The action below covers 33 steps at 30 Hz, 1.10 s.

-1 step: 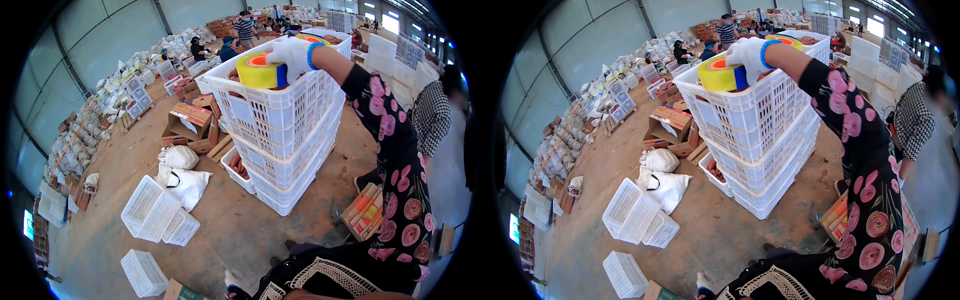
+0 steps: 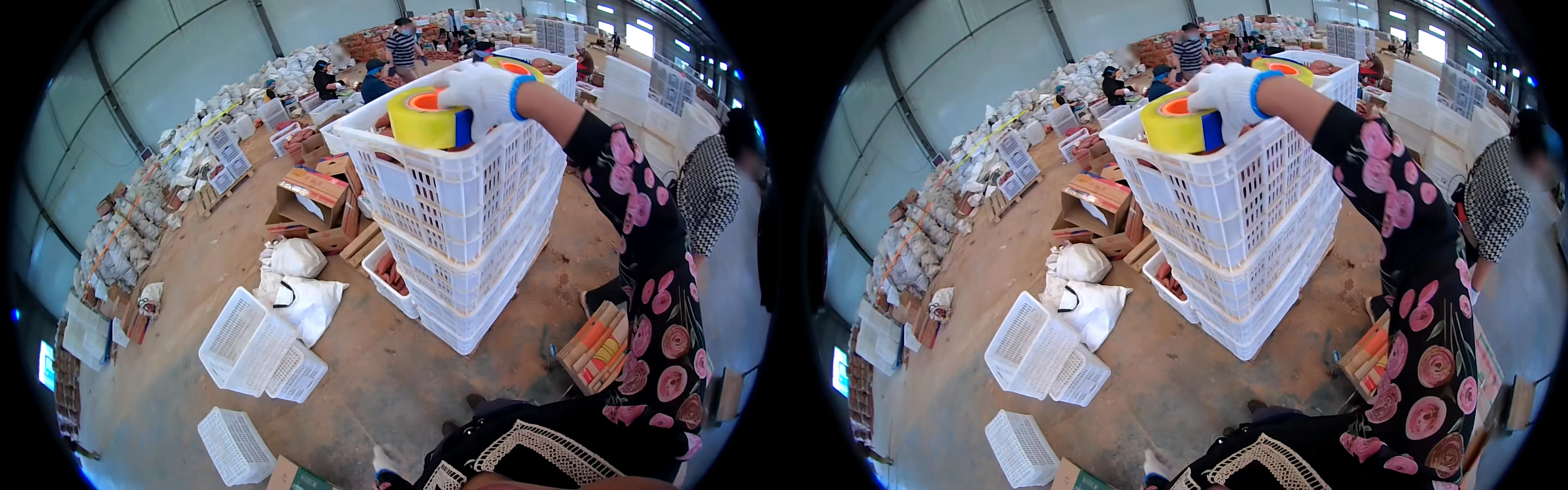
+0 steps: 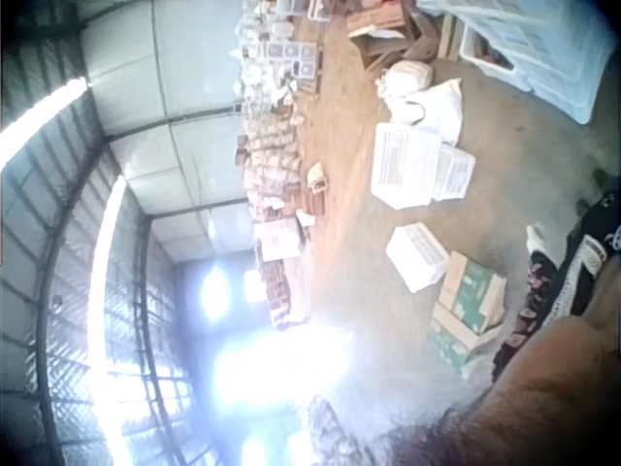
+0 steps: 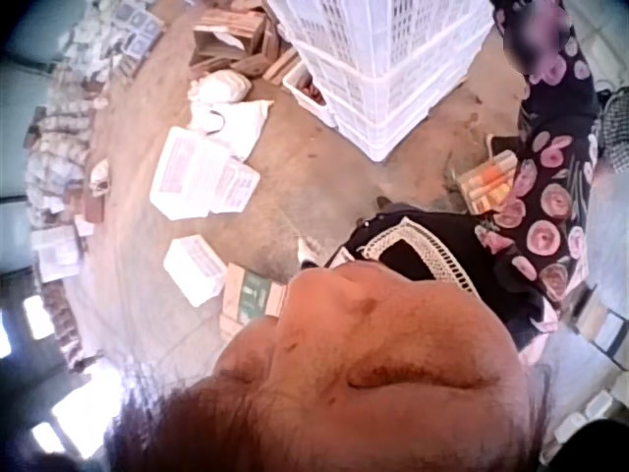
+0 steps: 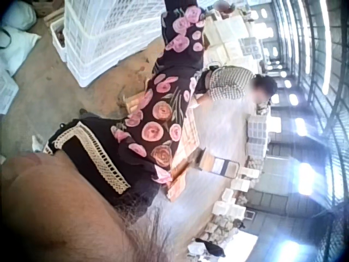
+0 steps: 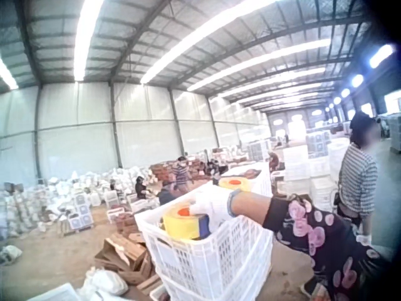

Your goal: The person sits on the floor of a warehouse and assembles flat-packed cardboard boxes. They fold the flaps to form the box shape and secure the seams using a handheld tape dispenser with clear packing tape. The person repeats this process for multiple boxes, stacking the finished ones nearby.

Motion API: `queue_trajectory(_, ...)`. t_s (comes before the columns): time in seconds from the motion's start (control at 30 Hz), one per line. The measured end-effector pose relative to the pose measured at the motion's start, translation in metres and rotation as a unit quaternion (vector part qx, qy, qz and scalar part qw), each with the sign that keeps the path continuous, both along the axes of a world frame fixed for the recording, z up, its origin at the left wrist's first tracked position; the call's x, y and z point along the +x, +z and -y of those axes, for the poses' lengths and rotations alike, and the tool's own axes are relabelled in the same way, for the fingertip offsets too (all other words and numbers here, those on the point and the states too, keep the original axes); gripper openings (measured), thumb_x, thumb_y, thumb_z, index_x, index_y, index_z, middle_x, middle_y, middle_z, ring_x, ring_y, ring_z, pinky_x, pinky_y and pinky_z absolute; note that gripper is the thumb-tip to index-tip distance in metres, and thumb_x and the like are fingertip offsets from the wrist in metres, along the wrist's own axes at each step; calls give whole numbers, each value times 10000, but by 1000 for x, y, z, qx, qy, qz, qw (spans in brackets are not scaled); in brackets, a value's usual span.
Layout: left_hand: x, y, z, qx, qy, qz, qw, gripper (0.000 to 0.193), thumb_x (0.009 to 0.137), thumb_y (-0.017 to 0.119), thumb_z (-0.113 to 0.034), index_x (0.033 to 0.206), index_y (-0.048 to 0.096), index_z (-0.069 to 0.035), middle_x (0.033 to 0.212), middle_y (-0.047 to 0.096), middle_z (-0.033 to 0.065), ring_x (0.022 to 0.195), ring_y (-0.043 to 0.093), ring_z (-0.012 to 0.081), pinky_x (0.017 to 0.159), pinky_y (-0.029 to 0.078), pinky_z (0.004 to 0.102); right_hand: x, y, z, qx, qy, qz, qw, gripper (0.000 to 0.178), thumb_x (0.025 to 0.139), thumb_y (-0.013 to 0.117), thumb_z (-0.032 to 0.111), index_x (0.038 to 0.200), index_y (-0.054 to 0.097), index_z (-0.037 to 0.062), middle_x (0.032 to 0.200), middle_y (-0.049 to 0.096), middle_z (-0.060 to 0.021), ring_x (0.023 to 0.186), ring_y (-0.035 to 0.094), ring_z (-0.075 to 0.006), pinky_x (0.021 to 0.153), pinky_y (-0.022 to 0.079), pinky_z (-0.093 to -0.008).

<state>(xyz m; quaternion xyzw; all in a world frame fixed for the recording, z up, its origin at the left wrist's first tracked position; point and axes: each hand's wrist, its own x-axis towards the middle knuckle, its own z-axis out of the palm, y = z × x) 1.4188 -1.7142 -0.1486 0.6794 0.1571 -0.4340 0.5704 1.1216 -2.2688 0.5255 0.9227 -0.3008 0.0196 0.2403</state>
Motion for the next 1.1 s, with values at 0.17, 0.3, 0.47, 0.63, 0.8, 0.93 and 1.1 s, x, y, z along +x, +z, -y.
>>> queue_trajectory(0.17,-44,-26,-14,111,8,-66,992,469,1005,538,-521,964,701,-83,837,681,45,718,619,235,641,484,391,-7,-34,5,-118,195,168,959,534,617,906,256,1107,726,147,1537,521,-121,1436,446,-396,1180,370,-577)
queue_trajectory(0.3,-60,37,87,-41,-220,265,938,237,970,591,-236,1044,680,-29,955,714,137,831,654,361,736,517,456,-27,-35,-11,-257,212,194,923,453,620,880,316,1016,713,173,1541,534,-75,1455,446,-367,1201,334,-624)
queue_trajectory(0.47,-49,340,202,-361,-183,242,882,604,1028,650,-290,1531,475,-5,1511,538,202,1363,557,378,1156,429,473,14,-42,-47,-417,291,267,819,301,687,819,298,942,668,246,1468,574,-4,1370,525,-334,1134,417,-619)
queue_trajectory(0.63,-121,520,249,-602,-160,107,775,996,870,863,-356,1623,283,-59,1638,399,99,1472,472,285,1197,409,437,33,-78,-103,-352,434,251,790,261,733,793,167,958,678,232,1411,600,46,1312,576,-263,939,528,-496)
queue_trajectory(0.8,-133,482,216,-591,-85,148,789,1000,774,905,-88,1591,330,-81,1553,496,88,1422,511,230,1191,424,428,55,-111,-131,-225,558,265,754,323,776,814,161,1071,723,254,1385,593,53,1298,542,-247,874,552,-453)
queue_trajectory(0.93,-132,435,183,-521,-7,230,822,899,744,812,52,1526,393,-91,1521,518,85,1401,529,237,1172,437,439,79,-149,-141,-89,619,280,728,363,778,835,178,1100,735,312,1343,596,25,1271,517,-285,901,561,-459)
queue_trajectory(1.1,-107,400,136,-495,76,280,819,903,708,807,75,1503,416,-99,1497,537,80,1390,536,232,1155,447,431,111,-180,-166,166,602,323,712,698,703,926,162,1325,633,278,1481,506,-104,1353,489,-332,1067,499,-521)
